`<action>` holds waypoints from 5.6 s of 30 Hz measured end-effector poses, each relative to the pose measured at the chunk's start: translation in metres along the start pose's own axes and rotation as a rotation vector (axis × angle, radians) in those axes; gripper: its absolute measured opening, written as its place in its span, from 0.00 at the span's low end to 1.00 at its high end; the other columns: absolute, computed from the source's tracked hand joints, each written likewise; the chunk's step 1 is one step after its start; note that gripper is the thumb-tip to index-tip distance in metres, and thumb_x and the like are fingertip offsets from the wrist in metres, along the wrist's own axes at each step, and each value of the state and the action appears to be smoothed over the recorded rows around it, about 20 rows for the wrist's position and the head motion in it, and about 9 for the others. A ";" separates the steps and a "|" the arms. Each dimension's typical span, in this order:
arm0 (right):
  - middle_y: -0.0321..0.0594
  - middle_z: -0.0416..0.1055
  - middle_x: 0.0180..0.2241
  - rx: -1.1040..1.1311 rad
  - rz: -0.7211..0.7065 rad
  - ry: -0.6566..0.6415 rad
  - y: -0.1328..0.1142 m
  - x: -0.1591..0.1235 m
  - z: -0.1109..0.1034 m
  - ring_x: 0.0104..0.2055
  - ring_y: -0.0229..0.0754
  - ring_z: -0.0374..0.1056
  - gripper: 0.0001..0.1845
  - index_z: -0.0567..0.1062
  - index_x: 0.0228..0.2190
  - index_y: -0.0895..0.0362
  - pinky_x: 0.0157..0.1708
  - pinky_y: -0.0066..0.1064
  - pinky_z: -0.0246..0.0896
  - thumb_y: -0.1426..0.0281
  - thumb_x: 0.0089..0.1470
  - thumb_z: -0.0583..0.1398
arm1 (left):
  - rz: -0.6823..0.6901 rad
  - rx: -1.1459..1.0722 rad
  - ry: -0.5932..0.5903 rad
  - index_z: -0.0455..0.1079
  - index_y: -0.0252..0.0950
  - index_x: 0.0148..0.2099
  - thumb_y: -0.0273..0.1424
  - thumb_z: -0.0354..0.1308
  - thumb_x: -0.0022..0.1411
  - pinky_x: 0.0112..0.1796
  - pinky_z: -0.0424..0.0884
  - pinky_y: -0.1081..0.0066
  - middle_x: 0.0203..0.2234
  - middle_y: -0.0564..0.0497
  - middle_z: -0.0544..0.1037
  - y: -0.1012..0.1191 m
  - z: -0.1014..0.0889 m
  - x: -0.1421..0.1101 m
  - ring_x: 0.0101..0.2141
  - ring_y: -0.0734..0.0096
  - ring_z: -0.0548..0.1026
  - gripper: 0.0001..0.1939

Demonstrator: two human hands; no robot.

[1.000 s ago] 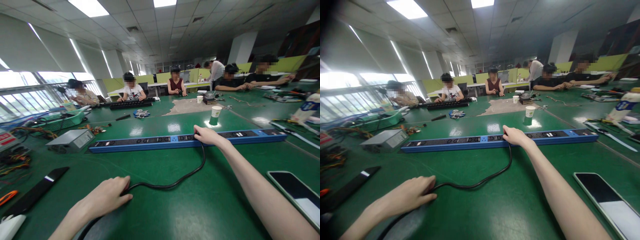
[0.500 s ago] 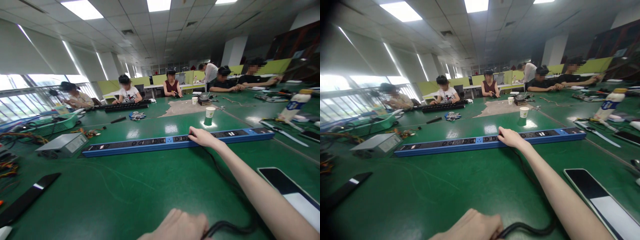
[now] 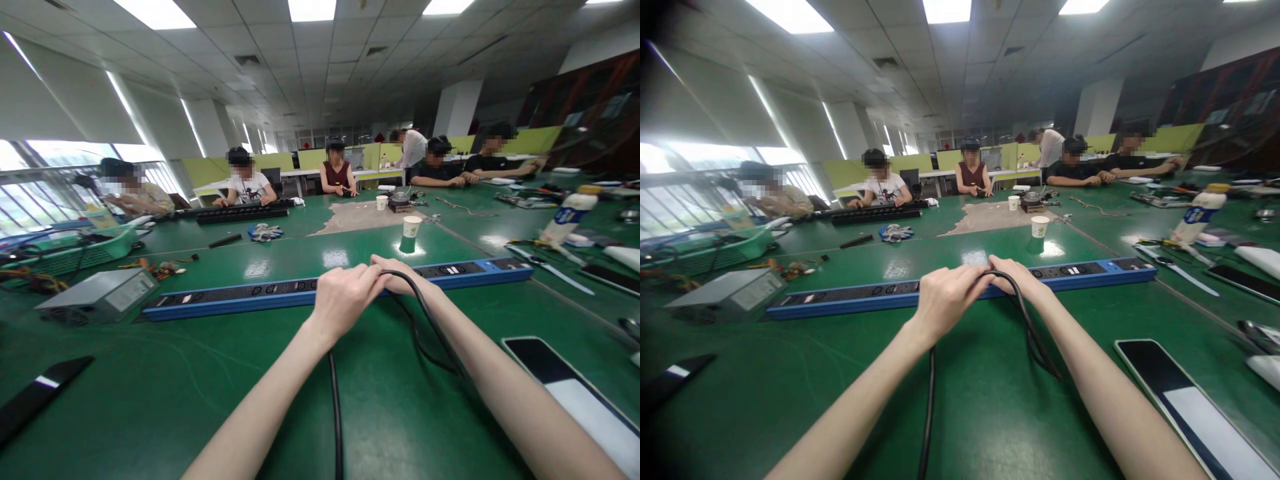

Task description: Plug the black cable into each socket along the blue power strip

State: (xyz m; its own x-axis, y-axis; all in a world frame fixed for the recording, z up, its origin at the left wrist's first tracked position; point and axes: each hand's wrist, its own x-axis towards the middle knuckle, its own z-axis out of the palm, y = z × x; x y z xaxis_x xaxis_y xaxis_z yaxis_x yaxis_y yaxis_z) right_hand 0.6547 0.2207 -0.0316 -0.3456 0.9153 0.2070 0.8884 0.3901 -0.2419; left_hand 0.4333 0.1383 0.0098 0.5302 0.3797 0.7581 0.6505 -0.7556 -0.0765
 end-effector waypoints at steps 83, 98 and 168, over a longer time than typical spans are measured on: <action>0.63 0.78 0.34 -0.294 0.533 0.130 0.035 -0.005 -0.028 0.40 0.59 0.77 0.21 0.83 0.37 0.63 0.38 0.40 0.67 0.59 0.59 0.57 | -0.193 -0.188 -0.394 0.59 0.46 0.72 0.34 0.50 0.73 0.70 0.44 0.45 0.70 0.50 0.64 -0.046 0.062 -0.071 0.69 0.57 0.58 0.27; 0.59 0.77 0.44 -0.378 0.460 0.029 0.039 -0.007 -0.025 0.47 0.59 0.75 0.25 0.76 0.47 0.60 0.44 0.42 0.66 0.57 0.66 0.49 | -0.184 -0.108 -0.449 0.56 0.49 0.73 0.38 0.46 0.75 0.70 0.45 0.46 0.71 0.54 0.62 -0.047 0.062 -0.071 0.70 0.59 0.57 0.27; 0.45 0.80 0.37 0.664 0.468 0.204 0.126 -0.050 -0.061 0.40 0.44 0.70 0.38 0.84 0.35 0.59 0.36 0.29 0.61 0.37 0.40 0.69 | -0.214 -0.115 -0.334 0.56 0.48 0.74 0.37 0.43 0.76 0.69 0.53 0.51 0.74 0.53 0.55 -0.041 0.062 -0.063 0.72 0.60 0.53 0.27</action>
State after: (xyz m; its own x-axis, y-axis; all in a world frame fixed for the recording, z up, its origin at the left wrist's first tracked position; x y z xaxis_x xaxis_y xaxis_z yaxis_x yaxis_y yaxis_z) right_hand 0.8028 0.2183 -0.0143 0.1331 0.9862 0.0981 0.5418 0.0104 -0.8405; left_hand 0.4071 0.1786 -0.0750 0.5487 0.6730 0.4959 0.7105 -0.6881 0.1477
